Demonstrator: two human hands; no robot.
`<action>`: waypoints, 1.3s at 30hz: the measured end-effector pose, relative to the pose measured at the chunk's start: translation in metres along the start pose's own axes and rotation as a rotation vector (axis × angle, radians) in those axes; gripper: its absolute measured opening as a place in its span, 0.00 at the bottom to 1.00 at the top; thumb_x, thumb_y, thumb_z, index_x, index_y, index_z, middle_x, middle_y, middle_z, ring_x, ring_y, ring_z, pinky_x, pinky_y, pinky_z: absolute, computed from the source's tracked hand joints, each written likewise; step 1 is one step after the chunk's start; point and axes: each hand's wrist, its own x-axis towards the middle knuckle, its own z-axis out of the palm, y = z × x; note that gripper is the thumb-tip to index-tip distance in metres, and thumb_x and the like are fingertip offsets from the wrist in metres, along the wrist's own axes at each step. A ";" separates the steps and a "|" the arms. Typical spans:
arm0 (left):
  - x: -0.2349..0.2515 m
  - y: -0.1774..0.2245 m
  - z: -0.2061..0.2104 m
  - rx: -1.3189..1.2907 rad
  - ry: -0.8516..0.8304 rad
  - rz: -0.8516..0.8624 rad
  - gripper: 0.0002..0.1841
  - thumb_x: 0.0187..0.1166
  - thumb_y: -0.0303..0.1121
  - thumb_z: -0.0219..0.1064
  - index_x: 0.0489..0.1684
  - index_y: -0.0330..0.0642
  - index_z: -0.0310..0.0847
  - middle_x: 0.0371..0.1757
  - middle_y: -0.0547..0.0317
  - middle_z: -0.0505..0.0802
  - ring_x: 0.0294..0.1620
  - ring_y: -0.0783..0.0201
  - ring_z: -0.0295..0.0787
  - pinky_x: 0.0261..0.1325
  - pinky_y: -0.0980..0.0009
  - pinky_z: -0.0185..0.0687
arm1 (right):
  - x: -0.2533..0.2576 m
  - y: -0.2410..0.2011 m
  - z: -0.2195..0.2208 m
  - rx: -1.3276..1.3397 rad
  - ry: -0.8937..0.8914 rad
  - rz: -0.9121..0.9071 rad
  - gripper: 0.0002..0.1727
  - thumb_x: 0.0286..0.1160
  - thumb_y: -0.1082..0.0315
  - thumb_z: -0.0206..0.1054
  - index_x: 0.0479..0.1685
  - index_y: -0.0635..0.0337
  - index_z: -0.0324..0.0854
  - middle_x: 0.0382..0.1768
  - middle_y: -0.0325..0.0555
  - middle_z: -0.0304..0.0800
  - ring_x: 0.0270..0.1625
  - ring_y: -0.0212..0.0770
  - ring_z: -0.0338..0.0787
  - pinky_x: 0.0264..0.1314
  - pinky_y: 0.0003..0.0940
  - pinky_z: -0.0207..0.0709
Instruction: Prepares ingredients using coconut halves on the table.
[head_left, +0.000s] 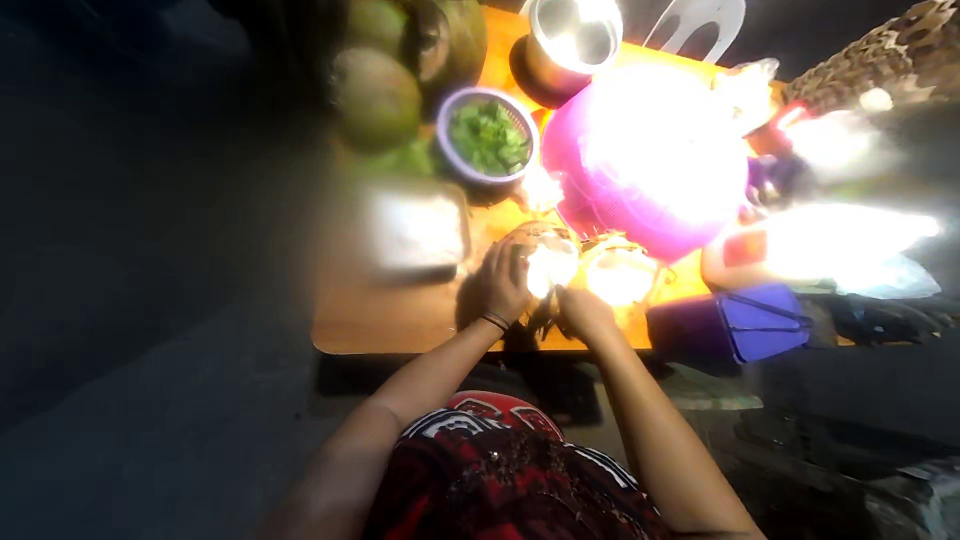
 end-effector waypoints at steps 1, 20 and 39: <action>-0.001 -0.001 0.000 0.001 0.009 0.004 0.24 0.86 0.34 0.61 0.77 0.31 0.75 0.81 0.41 0.80 0.83 0.45 0.74 0.86 0.51 0.65 | -0.001 0.001 0.004 -0.013 -0.031 -0.032 0.19 0.88 0.64 0.60 0.73 0.59 0.79 0.61 0.65 0.89 0.65 0.67 0.89 0.61 0.68 0.79; -0.007 -0.006 0.004 0.017 0.067 0.056 0.23 0.84 0.34 0.61 0.74 0.31 0.77 0.78 0.40 0.82 0.80 0.42 0.76 0.84 0.50 0.67 | 0.011 -0.009 -0.007 -0.016 0.049 0.072 0.24 0.89 0.63 0.58 0.80 0.61 0.72 0.63 0.69 0.87 0.67 0.70 0.87 0.61 0.69 0.79; -0.005 -0.012 0.012 0.029 0.149 0.098 0.23 0.82 0.34 0.61 0.72 0.29 0.79 0.75 0.39 0.85 0.76 0.43 0.81 0.81 0.51 0.71 | 0.020 0.009 -0.032 -0.031 -0.004 -0.084 0.17 0.88 0.65 0.59 0.63 0.62 0.87 0.62 0.67 0.89 0.67 0.70 0.86 0.63 0.75 0.76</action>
